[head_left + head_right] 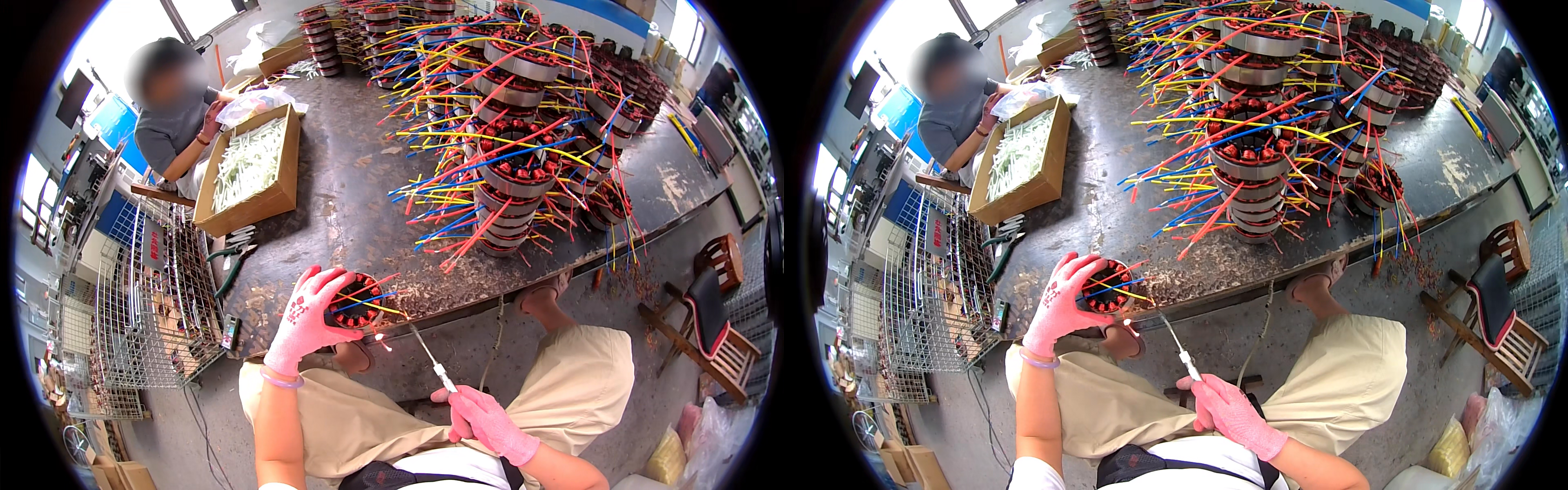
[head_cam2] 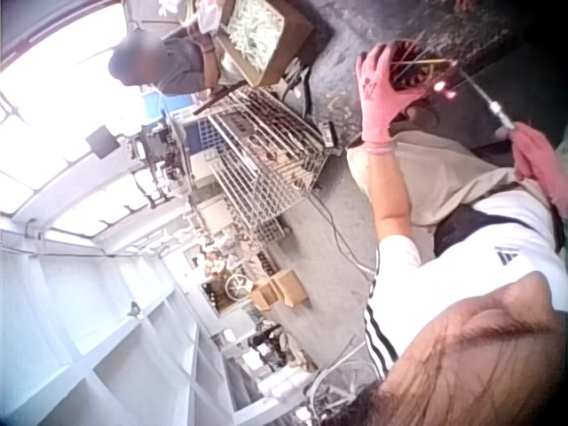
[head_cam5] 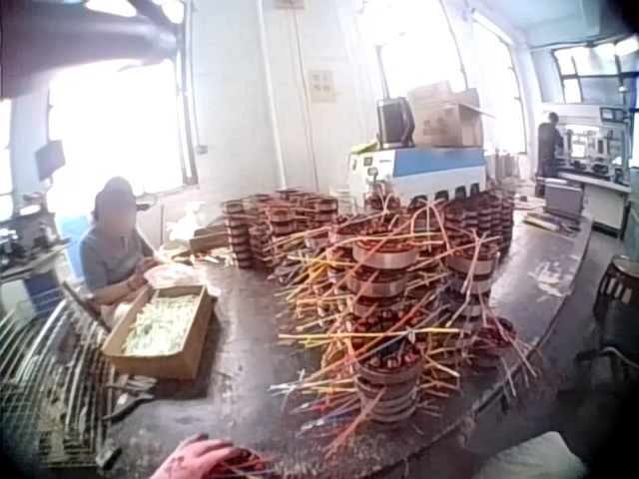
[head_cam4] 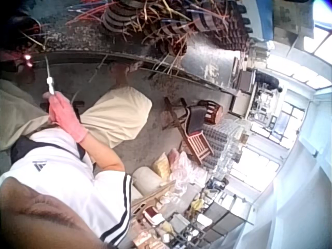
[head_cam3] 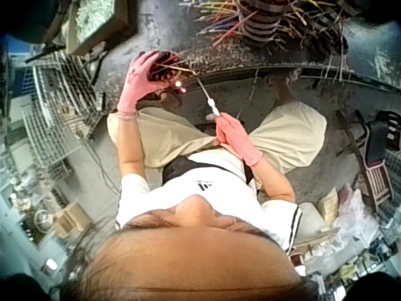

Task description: The person uses a handheld tool to apply heat to wire connections on circular electrical coils. They pick up individual coils from a large stack on a table, apply the tool to several points on the wiring, and place them into a separate pile.

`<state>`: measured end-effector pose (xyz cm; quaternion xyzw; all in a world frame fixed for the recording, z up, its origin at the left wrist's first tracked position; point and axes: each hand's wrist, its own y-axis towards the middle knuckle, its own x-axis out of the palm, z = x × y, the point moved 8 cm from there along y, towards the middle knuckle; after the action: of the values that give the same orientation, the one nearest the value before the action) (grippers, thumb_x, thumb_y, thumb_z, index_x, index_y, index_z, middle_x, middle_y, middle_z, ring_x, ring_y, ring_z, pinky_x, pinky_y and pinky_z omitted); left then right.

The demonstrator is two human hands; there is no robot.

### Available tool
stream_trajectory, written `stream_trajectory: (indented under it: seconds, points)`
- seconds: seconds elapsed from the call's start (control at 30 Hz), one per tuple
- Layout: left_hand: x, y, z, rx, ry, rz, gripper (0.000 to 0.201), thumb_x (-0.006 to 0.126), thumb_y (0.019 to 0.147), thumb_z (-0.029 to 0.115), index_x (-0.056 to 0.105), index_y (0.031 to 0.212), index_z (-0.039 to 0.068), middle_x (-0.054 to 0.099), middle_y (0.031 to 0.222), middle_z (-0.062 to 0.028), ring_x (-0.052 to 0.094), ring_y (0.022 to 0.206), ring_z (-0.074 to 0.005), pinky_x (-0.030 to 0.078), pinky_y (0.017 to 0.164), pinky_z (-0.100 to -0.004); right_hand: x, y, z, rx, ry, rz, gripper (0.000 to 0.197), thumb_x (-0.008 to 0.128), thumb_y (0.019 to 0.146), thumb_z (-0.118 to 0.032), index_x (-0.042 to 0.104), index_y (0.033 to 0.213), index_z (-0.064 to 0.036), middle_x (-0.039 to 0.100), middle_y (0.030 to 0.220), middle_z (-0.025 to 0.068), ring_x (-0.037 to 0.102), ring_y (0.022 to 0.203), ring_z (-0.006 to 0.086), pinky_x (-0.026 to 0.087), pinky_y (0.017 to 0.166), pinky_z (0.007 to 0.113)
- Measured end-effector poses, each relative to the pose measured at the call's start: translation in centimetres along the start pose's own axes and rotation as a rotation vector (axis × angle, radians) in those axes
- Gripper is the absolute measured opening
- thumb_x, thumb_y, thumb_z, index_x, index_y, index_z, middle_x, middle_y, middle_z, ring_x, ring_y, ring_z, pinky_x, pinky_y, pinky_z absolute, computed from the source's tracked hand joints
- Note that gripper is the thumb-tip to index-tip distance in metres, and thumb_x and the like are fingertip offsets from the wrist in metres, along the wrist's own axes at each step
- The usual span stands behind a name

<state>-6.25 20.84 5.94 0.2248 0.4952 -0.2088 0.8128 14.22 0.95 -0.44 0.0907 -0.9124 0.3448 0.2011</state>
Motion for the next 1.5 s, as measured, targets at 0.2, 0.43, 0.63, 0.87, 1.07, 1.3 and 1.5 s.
stream_trajectory:
  seconds: [0.2,0.43,0.63,0.87,1.07,1.3,1.5]
  points:
    - [0.0,0.0,0.2,0.014,-0.009,0.011,0.09,0.092,0.053,0.03,0.057,0.134,0.011,0.055,0.136,-0.0145,0.045,0.131,-0.0414,0.032,0.116,-0.0519,0.0,0.1,0.1,-0.016,0.006,-0.012,0.037,0.041,0.106,-0.022,0.056,0.126,0.005,0.043,0.059,-0.0002,0.044,0.054,0.0098,0.048,0.06,0.027]
    - [-0.1,0.1,0.8,0.039,0.005,0.029,0.088,0.092,0.053,0.03,0.058,0.132,0.009,0.056,0.133,-0.0145,0.049,0.127,-0.038,0.032,0.116,-0.0517,-0.3,0.2,0.4,-0.035,0.02,-0.013,0.037,0.043,0.107,-0.025,0.056,0.126,0.0037,0.043,0.058,-0.0018,0.042,0.051,0.0085,0.049,0.061,0.026]
    - [-0.2,0.0,0.6,0.013,-0.015,0.017,0.09,0.092,0.053,0.03,0.057,0.133,0.009,0.055,0.136,-0.0147,0.048,0.128,-0.0381,0.031,0.116,-0.0516,-0.2,0.3,0.5,-0.026,0.029,-0.002,0.036,0.043,0.107,-0.024,0.056,0.126,0.004,0.042,0.058,-0.0015,0.042,0.05,0.0089,0.049,0.06,0.027]
    - [-0.3,-0.3,0.9,0.044,-0.028,0.031,0.092,0.091,0.057,0.029,0.053,0.138,0.009,0.054,0.14,-0.0141,0.048,0.131,-0.0327,0.027,0.119,-0.0512,-0.4,-0.3,0.0,0.011,0.068,0.005,0.032,0.045,0.106,-0.02,0.056,0.128,0.0013,0.045,0.061,-0.0012,0.042,0.055,0.0086,0.048,0.061,0.028]
    - [-0.1,-0.1,0.8,0.053,-0.051,0.037,0.091,0.091,0.056,0.029,0.054,0.137,0.009,0.056,0.138,-0.0139,0.049,0.13,-0.0337,0.028,0.118,-0.0511,-0.5,-0.2,0.2,-0.01,0.085,-0.008,0.033,0.045,0.106,-0.021,0.056,0.128,0.0016,0.045,0.061,-0.0012,0.043,0.055,0.0083,0.048,0.061,0.027]
    - [0.2,-0.3,0.4,0.015,-0.018,0.034,0.092,0.092,0.053,0.029,0.055,0.135,0.01,0.055,0.138,-0.0137,0.047,0.131,-0.0384,0.03,0.117,-0.051,-0.2,0.1,0.1,-0.001,0.061,-0.01,0.035,0.044,0.105,-0.022,0.056,0.127,0.0026,0.043,0.059,-0.001,0.043,0.055,0.0091,0.047,0.061,0.027]
    - [0.1,-0.2,0.6,0.006,-0.013,0.033,0.092,0.092,0.052,0.029,0.056,0.134,0.009,0.055,0.137,-0.0141,0.046,0.131,-0.0389,0.03,0.117,-0.0514,-0.5,0.1,0.5,-0.012,0.037,-0.009,0.036,0.043,0.106,-0.023,0.057,0.126,0.0032,0.043,0.059,-0.0008,0.042,0.055,0.009,0.047,0.06,0.027]
